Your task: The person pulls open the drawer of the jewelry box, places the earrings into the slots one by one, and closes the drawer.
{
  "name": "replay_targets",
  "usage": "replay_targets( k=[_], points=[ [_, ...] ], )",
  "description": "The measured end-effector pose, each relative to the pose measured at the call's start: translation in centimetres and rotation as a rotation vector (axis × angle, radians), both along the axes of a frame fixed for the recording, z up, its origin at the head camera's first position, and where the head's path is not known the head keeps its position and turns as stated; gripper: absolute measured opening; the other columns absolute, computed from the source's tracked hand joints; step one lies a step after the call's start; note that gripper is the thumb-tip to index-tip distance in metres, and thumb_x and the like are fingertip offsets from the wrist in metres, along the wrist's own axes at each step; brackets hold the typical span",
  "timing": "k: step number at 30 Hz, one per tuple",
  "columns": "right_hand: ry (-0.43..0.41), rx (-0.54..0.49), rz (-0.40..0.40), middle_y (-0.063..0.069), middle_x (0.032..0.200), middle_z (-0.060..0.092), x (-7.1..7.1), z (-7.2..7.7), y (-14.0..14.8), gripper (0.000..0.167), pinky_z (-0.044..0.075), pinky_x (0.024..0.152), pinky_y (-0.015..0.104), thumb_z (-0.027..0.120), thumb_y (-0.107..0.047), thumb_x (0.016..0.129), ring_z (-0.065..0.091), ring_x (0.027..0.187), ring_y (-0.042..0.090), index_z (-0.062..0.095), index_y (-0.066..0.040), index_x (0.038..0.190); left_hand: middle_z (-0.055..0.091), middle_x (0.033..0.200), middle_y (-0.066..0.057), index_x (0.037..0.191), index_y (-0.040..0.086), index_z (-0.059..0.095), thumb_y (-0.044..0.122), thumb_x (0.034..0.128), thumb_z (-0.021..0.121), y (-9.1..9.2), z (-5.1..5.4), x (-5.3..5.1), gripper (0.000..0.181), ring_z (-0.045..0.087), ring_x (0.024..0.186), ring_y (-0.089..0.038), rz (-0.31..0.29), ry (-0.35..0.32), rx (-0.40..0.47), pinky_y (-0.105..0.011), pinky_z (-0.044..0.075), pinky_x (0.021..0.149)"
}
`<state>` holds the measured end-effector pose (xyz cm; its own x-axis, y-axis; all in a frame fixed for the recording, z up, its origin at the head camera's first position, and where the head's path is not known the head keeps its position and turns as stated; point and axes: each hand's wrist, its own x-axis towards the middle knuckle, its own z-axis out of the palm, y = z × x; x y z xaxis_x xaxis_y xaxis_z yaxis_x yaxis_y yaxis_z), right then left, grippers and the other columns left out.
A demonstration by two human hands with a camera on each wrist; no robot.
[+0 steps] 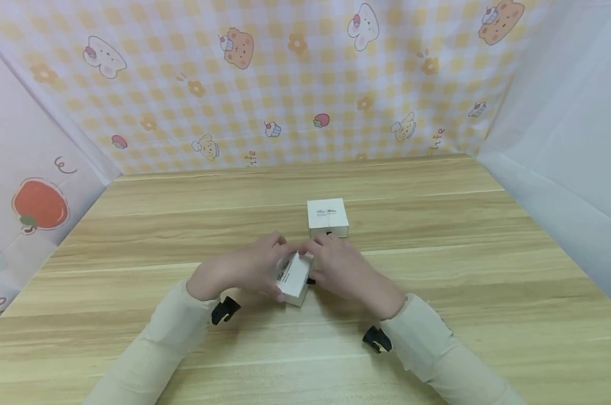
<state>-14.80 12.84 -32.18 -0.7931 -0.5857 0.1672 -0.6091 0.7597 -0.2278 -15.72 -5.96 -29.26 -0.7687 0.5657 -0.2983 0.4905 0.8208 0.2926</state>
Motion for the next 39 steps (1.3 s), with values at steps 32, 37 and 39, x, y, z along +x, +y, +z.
replay_targets(
  k=[32, 37, 39],
  points=[
    [-0.004, 0.013, 0.012, -0.002, 0.091, 0.064, 0.0, -0.2, -0.1, 0.014, 0.043, 0.072, 0.035, 0.077, -0.015, 0.073, 0.055, 0.085, 0.018, 0.072, -0.016, 0.087, 0.052, 0.092, -0.014, 0.105, 0.003, 0.052, 0.066, 0.0707, 0.063, 1.2, -1.0, 3.7, 0.072, 0.05, 0.081, -0.026, 0.184, 0.321, -0.131, -0.034, 0.046, 0.07],
    [-0.008, 0.017, 0.01, -0.002, 0.091, 0.064, 0.0, 0.0, 0.0, 0.015, 0.044, 0.074, 0.035, 0.077, -0.014, 0.073, 0.056, 0.087, 0.018, 0.072, -0.016, 0.087, 0.053, 0.095, -0.016, 0.109, 0.005, 0.051, 0.069, 0.0711, 0.06, 1.3, -1.2, 3.9, 0.074, 0.052, 0.076, -0.026, 0.212, 0.338, -0.158, -0.034, 0.048, 0.064],
    [-0.009, 0.02, 0.01, -0.002, 0.091, 0.064, 0.0, 0.2, 0.1, 0.015, 0.044, 0.073, 0.035, 0.077, -0.014, 0.073, 0.056, 0.086, 0.018, 0.072, -0.016, 0.087, 0.052, 0.094, -0.015, 0.11, 0.006, 0.051, 0.067, 0.0726, 0.06, 1.4, -1.2, 3.9, 0.073, 0.052, 0.072, -0.025, 0.211, 0.34, -0.154, -0.033, 0.049, 0.06]
  ],
)
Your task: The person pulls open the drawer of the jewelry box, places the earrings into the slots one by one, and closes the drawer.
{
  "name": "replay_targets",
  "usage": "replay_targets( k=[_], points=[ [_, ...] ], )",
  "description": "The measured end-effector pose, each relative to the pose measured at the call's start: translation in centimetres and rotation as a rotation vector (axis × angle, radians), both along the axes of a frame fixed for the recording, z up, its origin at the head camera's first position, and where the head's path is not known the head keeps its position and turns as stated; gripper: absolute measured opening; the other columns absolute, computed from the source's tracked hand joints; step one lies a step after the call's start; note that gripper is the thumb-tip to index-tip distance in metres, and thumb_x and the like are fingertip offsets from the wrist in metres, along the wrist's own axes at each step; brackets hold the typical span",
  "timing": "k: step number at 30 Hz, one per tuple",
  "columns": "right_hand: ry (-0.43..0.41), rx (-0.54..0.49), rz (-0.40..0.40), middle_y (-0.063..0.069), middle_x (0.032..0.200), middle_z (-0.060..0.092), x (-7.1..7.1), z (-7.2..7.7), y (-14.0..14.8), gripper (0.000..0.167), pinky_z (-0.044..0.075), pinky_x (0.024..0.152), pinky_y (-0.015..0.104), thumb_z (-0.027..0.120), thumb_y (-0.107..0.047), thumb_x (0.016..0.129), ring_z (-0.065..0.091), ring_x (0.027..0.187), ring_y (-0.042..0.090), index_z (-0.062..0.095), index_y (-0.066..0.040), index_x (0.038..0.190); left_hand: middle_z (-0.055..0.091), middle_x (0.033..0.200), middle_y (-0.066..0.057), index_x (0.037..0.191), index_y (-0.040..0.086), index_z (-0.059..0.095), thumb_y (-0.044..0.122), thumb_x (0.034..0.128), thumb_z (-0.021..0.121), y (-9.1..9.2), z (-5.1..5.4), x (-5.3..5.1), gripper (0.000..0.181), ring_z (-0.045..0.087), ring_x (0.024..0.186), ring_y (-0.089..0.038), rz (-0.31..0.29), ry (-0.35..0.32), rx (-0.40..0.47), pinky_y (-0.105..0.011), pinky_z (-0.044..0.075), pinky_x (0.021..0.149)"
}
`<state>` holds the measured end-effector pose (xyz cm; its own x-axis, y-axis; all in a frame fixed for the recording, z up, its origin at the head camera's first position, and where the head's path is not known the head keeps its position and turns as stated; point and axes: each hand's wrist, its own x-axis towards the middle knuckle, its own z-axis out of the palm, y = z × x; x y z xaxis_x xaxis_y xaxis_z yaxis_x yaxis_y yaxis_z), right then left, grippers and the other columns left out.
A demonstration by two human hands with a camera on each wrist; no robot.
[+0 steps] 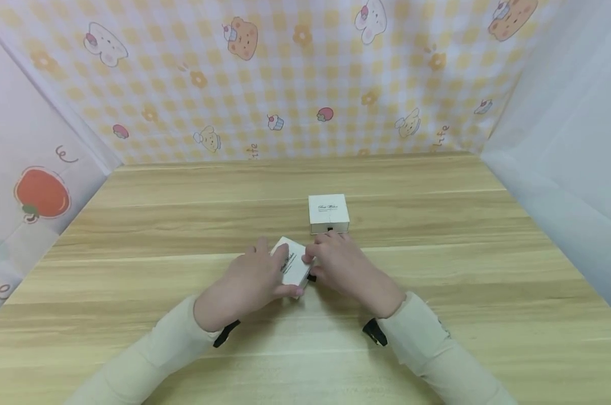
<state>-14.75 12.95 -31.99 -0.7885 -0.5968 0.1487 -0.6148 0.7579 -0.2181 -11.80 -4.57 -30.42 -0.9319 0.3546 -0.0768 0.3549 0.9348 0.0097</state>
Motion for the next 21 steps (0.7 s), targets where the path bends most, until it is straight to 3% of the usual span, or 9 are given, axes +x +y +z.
replay_targets(
  k=[5, 10, 14, 21],
  points=[
    [0.009, 0.012, 0.006, -0.001, 0.088, 0.063, 0.0, 0.0, 0.1, 0.014, 0.044, 0.074, 0.036, 0.077, -0.015, 0.074, 0.056, 0.084, 0.018, 0.071, -0.015, 0.086, 0.052, 0.093, -0.013, 0.113, 0.007, 0.051, 0.061, 0.0754, 0.065, -0.2, 0.1, -0.3, 0.067, 0.051, 0.075, -0.023, -0.041, -0.035, 0.043, -0.032, 0.048, 0.058],
    [0.043, 0.0, 0.031, 0.0, 0.085, 0.064, -0.1, -0.1, 0.3, 0.012, 0.045, 0.074, 0.036, 0.076, -0.015, 0.074, 0.058, 0.082, 0.02, 0.071, -0.014, 0.085, 0.052, 0.1, -0.013, 0.124, 0.009, 0.049, 0.055, 0.077, 0.067, -0.6, 0.2, -1.2, 0.068, 0.048, 0.082, -0.022, -0.1, -0.077, 0.021, -0.03, 0.046, 0.065],
    [0.072, -0.029, 0.053, 0.0, 0.08, 0.064, -0.2, -0.2, 0.2, 0.01, 0.045, 0.072, 0.035, 0.076, -0.014, 0.074, 0.057, 0.078, 0.018, 0.071, -0.013, 0.083, 0.05, 0.105, -0.013, 0.126, 0.012, 0.048, 0.05, 0.0766, 0.07, -1.0, 0.3, -2.1, 0.065, 0.047, 0.083, -0.023, -0.114, -0.111, 0.053, -0.029, 0.044, 0.062],
    [0.089, -0.081, 0.095, 0.0, 0.077, 0.065, -0.3, -0.5, -0.3, 0.008, 0.046, 0.071, 0.033, 0.075, -0.009, 0.075, 0.057, 0.071, 0.015, 0.071, -0.01, 0.082, 0.045, 0.107, -0.006, 0.137, 0.02, 0.045, 0.04, 0.0766, 0.074, -2.6, 0.1, -3.6, 0.07, 0.042, 0.091, -0.019, -0.133, -0.258, 0.174, -0.028, 0.041, 0.068]
  ],
)
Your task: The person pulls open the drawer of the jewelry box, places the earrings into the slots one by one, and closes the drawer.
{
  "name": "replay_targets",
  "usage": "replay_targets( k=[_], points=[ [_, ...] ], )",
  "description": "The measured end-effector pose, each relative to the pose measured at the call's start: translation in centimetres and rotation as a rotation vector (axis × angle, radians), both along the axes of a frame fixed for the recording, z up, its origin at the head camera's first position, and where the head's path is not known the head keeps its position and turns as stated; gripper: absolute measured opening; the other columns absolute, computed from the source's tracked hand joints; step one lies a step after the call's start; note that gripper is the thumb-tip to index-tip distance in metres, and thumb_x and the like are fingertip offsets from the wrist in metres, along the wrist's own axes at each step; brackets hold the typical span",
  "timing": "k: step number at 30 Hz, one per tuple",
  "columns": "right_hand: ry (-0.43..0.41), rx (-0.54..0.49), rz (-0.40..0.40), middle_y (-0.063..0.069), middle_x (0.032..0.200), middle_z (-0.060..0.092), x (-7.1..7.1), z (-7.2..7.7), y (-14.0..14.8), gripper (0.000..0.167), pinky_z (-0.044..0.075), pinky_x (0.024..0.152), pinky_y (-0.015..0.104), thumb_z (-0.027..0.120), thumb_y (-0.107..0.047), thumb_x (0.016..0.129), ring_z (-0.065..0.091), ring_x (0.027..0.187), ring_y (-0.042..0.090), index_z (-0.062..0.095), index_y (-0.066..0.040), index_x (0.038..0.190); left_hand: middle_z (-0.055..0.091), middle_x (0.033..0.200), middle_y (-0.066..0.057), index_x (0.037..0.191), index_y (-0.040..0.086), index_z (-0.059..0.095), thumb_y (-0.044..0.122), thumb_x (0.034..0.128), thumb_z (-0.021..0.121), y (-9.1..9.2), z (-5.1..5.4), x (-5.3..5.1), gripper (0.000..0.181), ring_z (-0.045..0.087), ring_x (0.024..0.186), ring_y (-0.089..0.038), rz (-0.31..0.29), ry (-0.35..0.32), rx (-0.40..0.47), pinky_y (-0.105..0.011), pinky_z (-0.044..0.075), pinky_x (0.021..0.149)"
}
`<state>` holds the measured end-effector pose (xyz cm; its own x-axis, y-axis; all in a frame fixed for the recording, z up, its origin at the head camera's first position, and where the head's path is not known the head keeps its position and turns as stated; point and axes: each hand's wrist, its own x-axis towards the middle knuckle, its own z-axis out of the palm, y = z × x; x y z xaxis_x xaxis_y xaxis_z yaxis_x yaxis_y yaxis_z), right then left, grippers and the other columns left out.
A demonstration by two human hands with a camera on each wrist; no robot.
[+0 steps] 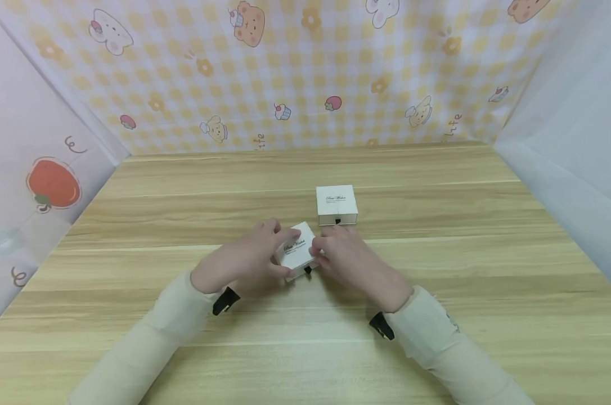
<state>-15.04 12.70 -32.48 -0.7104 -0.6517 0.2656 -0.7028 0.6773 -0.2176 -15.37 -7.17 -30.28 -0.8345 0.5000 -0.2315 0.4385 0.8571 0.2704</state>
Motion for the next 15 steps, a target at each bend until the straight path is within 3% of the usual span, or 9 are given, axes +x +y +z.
replay_targets(
  k=[7, 15],
  points=[
    [0.008, -0.012, -0.006, -0.002, 0.077, 0.066, 0.2, -0.1, -0.1, 0.005, 0.045, 0.073, 0.036, 0.073, -0.007, 0.077, 0.058, 0.073, 0.016, 0.071, -0.011, 0.08, 0.044, 0.115, -0.005, 0.142, 0.018, 0.039, 0.039, 0.0778, 0.073, -0.9, 0.5, -1.0, 0.076, 0.04, 0.095, -0.018, -0.049, -0.077, 0.045, -0.027, 0.04, 0.075],
    [-0.006, 0.052, -0.036, -0.005, 0.075, 0.065, 0.2, 0.6, -0.8, 0.009, 0.045, 0.076, 0.036, 0.072, -0.005, 0.077, 0.059, 0.073, 0.013, 0.069, -0.013, 0.076, 0.044, 0.12, -0.006, 0.143, 0.019, 0.038, 0.034, 0.0822, 0.069, -1.1, 0.7, -1.2, 0.07, 0.039, 0.098, -0.02, -0.08, -0.073, 0.002, -0.031, 0.041, 0.08]
  ],
)
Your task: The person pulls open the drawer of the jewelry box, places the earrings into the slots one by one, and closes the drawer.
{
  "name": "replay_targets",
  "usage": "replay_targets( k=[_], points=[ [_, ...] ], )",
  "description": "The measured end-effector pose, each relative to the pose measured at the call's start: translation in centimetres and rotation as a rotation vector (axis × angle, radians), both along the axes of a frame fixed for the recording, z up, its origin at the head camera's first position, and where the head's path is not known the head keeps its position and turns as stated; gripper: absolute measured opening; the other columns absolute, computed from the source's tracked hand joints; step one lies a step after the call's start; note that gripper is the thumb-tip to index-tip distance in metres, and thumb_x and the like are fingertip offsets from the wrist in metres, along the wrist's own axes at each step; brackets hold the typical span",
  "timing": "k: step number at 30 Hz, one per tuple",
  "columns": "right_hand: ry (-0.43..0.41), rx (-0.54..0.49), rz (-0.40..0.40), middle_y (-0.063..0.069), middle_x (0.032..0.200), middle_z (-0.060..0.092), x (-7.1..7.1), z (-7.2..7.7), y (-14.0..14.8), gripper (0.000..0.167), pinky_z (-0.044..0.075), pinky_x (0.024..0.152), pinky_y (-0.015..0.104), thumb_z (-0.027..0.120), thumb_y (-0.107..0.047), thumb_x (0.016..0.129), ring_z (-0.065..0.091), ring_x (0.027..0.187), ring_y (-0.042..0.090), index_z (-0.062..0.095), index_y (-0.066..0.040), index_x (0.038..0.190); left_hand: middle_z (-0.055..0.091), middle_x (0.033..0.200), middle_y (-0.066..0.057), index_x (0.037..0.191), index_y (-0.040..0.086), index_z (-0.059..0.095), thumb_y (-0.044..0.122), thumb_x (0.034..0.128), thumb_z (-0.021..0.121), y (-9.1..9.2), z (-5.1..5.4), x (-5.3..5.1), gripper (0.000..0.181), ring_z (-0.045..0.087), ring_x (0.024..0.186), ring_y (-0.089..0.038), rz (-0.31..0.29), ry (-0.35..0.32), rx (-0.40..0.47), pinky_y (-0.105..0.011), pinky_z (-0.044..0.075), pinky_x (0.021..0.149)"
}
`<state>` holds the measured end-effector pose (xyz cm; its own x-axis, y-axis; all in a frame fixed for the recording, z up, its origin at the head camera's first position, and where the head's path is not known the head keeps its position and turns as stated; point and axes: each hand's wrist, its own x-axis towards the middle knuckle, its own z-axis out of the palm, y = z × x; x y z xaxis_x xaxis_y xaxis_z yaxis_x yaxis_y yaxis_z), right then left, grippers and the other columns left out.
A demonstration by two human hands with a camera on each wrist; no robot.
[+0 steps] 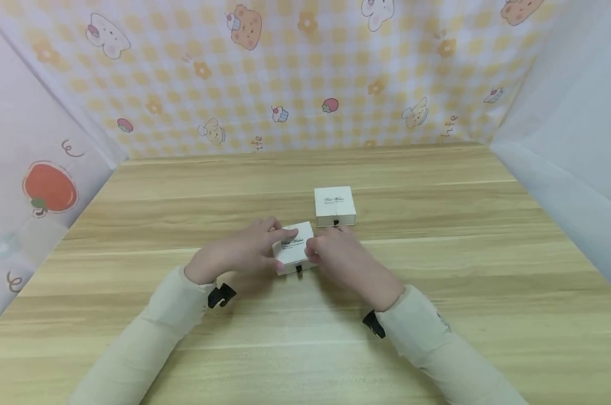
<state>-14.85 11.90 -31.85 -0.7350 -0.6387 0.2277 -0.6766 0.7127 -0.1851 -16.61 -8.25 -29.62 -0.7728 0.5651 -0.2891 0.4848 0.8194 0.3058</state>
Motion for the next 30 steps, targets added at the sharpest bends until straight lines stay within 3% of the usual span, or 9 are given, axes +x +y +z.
replay_targets(
  k=[5, 11, 15, 19, 30],
  points=[
    [-0.053, -0.015, -0.006, -0.006, 0.066, 0.06, -0.5, 0.1, -0.5, 0.017, 0.045, 0.065, 0.027, 0.068, 0.002, 0.075, 0.049, 0.06, 0.009, 0.065, -0.012, 0.067, 0.042, 0.131, -0.007, 0.144, 0.023, 0.036, 0.031, 0.0847, 0.066, -0.1, -0.1, -0.2, 0.067, 0.038, 0.108, -0.021, -0.007, 0.01, -0.025, -0.034, 0.041, 0.09],
    [-0.144, 0.026, -0.045, -0.006, 0.061, 0.053, -0.8, 0.8, -1.2, 0.019, 0.039, 0.056, 0.022, 0.067, 0.002, 0.077, 0.042, 0.058, 0.01, 0.061, -0.012, 0.064, 0.036, 0.142, -0.008, 0.146, 0.025, 0.032, 0.027, 0.0868, 0.065, -0.1, -0.1, -0.6, 0.067, 0.035, 0.125, -0.024, 0.012, -0.004, -0.04, -0.039, 0.035, 0.102],
    [-0.207, 0.059, -0.084, -0.004, 0.068, 0.062, -1.1, 1.2, -1.6, 0.014, 0.044, 0.059, 0.023, 0.065, 0.001, 0.079, 0.048, 0.06, 0.01, 0.067, -0.011, 0.071, 0.033, 0.145, -0.009, 0.147, 0.025, 0.029, 0.025, 0.0884, 0.063, -0.1, -0.1, -0.9, 0.067, 0.032, 0.129, -0.025, 0.022, -0.015, -0.052, -0.04, 0.033, 0.105],
    [-0.207, 0.082, -0.099, -0.001, 0.075, 0.068, -1.4, 1.5, -1.9, 0.012, 0.047, 0.061, 0.024, 0.065, 0.001, 0.078, 0.052, 0.062, 0.01, 0.071, -0.009, 0.077, 0.029, 0.148, -0.009, 0.147, 0.026, 0.027, 0.023, 0.0892, 0.062, -0.1, 0.1, -1.2, 0.067, 0.027, 0.133, -0.026, 0.031, -0.031, -0.052, -0.042, 0.03, 0.108],
    [-0.244, 0.046, -0.106, 0.003, 0.085, 0.071, -2.5, 1.2, -2.0, 0.008, 0.052, 0.071, 0.029, 0.066, -0.002, 0.081, 0.062, 0.074, 0.012, 0.072, -0.007, 0.084, 0.021, 0.152, -0.011, 0.146, 0.026, 0.029, 0.019, 0.0883, 0.063, -0.4, 0.0, -2.4, 0.068, 0.02, 0.139, -0.027, 0.097, -0.087, 0.006, -0.045, 0.028, 0.109]
  ],
)
